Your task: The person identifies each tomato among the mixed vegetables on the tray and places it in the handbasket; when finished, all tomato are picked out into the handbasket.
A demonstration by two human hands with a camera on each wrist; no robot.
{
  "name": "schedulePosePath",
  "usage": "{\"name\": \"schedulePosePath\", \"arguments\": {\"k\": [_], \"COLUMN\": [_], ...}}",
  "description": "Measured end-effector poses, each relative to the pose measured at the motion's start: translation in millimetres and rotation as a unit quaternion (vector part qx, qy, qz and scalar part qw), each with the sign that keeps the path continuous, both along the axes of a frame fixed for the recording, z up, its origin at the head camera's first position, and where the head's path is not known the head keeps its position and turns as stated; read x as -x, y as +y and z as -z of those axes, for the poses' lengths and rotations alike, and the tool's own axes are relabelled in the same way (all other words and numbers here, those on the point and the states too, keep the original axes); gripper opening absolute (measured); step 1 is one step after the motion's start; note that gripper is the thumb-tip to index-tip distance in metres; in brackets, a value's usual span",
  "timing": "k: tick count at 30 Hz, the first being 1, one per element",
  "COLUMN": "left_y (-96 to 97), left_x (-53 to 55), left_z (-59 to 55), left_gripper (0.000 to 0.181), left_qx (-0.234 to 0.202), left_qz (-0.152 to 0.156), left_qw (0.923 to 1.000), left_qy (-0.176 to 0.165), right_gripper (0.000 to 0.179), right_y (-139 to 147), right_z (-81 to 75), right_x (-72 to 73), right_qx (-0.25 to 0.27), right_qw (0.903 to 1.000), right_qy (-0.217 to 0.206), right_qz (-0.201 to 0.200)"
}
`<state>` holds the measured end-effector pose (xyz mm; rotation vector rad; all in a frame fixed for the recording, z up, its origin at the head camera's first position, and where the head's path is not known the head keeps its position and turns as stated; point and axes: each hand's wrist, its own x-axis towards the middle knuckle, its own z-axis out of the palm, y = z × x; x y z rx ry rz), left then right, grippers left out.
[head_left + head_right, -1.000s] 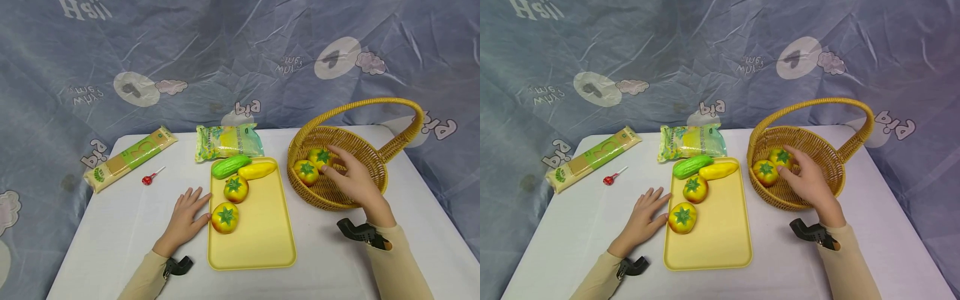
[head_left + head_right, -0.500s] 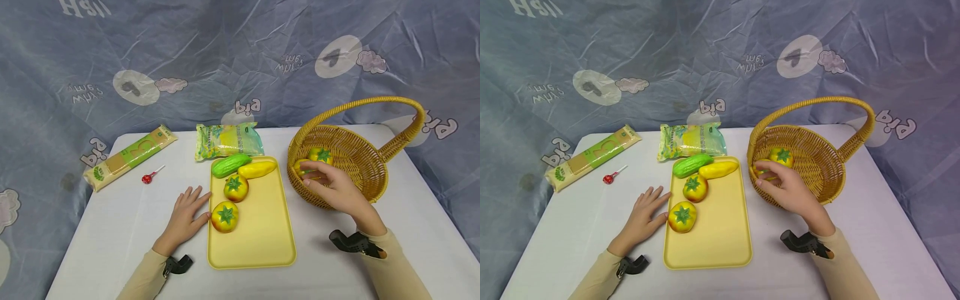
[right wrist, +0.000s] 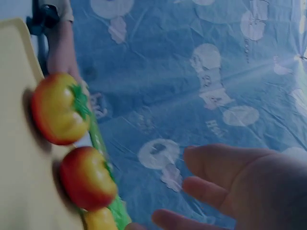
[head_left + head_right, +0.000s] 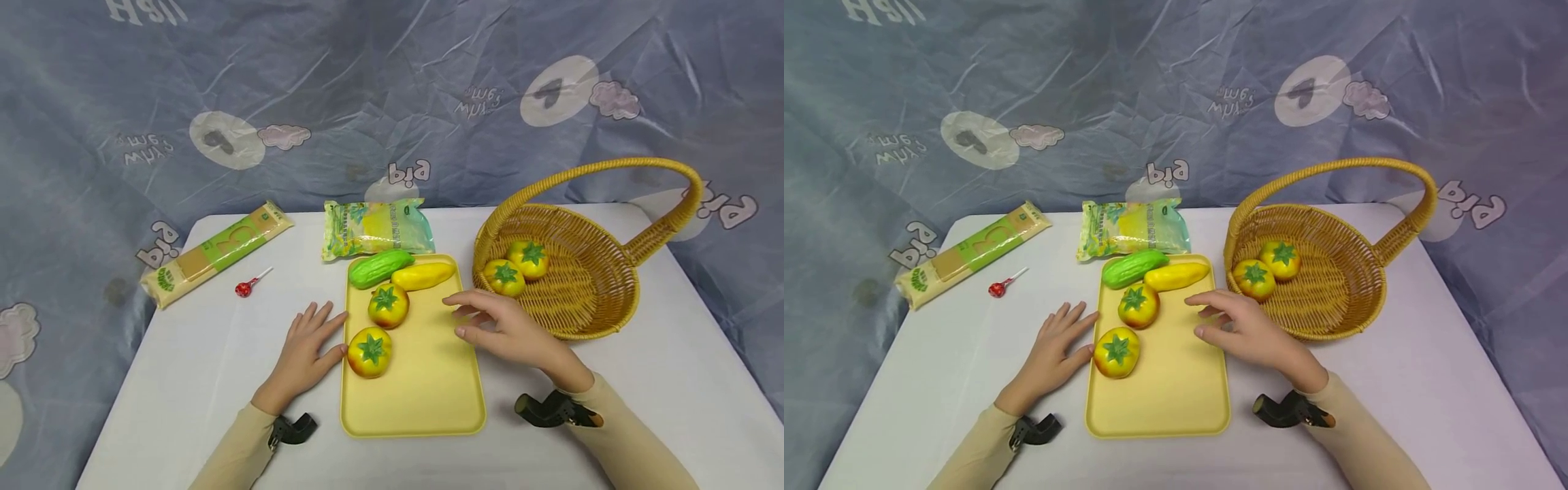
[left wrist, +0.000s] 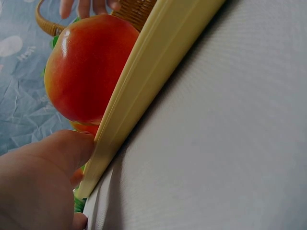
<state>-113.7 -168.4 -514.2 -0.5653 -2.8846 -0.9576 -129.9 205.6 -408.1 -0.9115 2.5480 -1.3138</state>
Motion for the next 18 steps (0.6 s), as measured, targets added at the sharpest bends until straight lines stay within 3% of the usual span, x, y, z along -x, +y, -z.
{"name": "schedulePosePath", "arguments": {"k": [8, 18], "left_y": [0.6, 0.4], "left_x": [0.4, 0.3], "left_z": [-0.9, -1.1], "left_gripper": [0.056, 0.056], "left_qx": [-0.003, -0.001], "left_qz": [0.002, 0.002], "left_qw": [1.0000, 1.0000], "left_qy": [0.001, 0.002], "right_gripper": [0.040, 0.050], "right_y": [-31.5, -64.3], "right_z": [12.7, 20.3], "right_x": [0.9, -4.3], "right_qx": [-0.005, -0.035], "right_qw": [0.9958, 0.9890], "right_qy": [0.010, 0.017], "right_qz": [-0.091, -0.142]}}
